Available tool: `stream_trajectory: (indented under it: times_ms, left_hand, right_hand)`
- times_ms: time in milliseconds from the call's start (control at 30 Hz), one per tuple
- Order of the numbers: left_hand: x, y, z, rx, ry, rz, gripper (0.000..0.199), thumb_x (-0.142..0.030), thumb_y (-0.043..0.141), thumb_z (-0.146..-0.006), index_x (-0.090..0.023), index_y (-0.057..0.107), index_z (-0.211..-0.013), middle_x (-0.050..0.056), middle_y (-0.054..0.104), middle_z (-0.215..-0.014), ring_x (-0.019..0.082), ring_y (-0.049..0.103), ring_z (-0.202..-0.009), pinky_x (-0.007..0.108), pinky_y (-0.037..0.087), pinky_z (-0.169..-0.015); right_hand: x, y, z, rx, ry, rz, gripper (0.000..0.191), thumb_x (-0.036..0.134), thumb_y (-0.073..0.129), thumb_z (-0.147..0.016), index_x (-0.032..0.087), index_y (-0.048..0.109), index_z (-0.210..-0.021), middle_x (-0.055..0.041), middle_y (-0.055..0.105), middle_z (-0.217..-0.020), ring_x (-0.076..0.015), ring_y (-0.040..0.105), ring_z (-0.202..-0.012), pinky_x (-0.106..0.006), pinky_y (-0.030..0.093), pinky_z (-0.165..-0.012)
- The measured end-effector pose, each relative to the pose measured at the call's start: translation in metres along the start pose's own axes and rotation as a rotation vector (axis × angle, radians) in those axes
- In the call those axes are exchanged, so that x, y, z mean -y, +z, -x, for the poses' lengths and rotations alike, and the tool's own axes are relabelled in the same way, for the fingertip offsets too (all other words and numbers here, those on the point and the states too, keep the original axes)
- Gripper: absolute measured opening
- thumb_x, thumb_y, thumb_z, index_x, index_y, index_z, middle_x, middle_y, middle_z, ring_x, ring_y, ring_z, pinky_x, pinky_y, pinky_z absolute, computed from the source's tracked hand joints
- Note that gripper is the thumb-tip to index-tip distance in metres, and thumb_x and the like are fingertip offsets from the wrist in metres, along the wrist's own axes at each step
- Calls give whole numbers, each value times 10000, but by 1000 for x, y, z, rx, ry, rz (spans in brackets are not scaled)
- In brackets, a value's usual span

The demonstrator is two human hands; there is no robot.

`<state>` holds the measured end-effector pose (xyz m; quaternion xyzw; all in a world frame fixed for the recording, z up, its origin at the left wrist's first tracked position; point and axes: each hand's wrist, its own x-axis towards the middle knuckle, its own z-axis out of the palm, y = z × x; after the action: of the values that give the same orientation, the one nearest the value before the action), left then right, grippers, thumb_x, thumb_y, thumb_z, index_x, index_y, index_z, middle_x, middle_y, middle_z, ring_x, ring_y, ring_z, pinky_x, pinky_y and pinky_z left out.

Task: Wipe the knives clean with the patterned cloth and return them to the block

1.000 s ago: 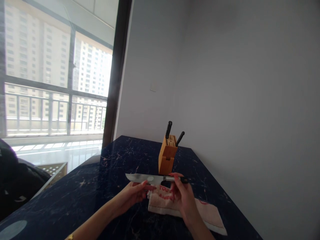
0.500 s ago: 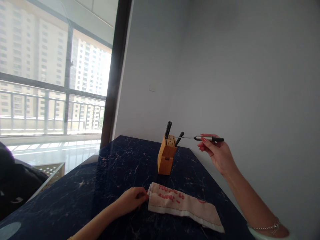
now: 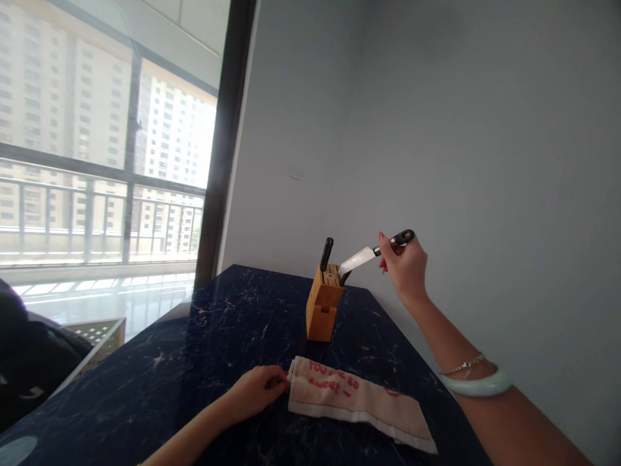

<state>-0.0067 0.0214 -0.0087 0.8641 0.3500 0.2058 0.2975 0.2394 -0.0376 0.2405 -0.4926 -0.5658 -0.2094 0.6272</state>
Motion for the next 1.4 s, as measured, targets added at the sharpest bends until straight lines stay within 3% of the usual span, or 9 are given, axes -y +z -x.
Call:
stream_trajectory:
  times_ms: [200,833,1200,1400]
  left_hand:
    - [4,2,-1,-6,6,1,288,-422,409,-816,-220,611,-846,-31,620,-597,120,571,-570,178,345,-507]
    - [4,2,-2,-18,20,-42,264,-401,411,-812,-231,609,-849,-37,610,-614,114,555,-578,182,326,-515]
    - [1,0,0,-9,16,-64,261,-378,406,-805,-230,613,-863,-28,620,-662,121,555,-611,188,335,-540]
    - [-1,0,0,-15,14,-62,260,-379,404,-809,-233,611,-864,-30,622,-650,120,557,-609,183,331,-531]
  right_hand:
    - [-3,10,-3,46,-5,-5,302,466,509,-772,198,425,-661,64,508,-464,-68,466,-312,-163,368,-313]
    - [-1,12,-2,107,18,-3,302,464,513,-767,200,423,-653,71,487,-438,-78,473,-304,-165,391,-306]
    - [-1,29,-9,156,72,-22,331,518,507,-737,199,430,-694,50,504,-460,-100,502,-335,-176,387,-298]
    - [-16,48,-7,247,132,-1,335,530,497,-732,203,428,-709,59,478,-423,-107,485,-309,-188,384,-302]
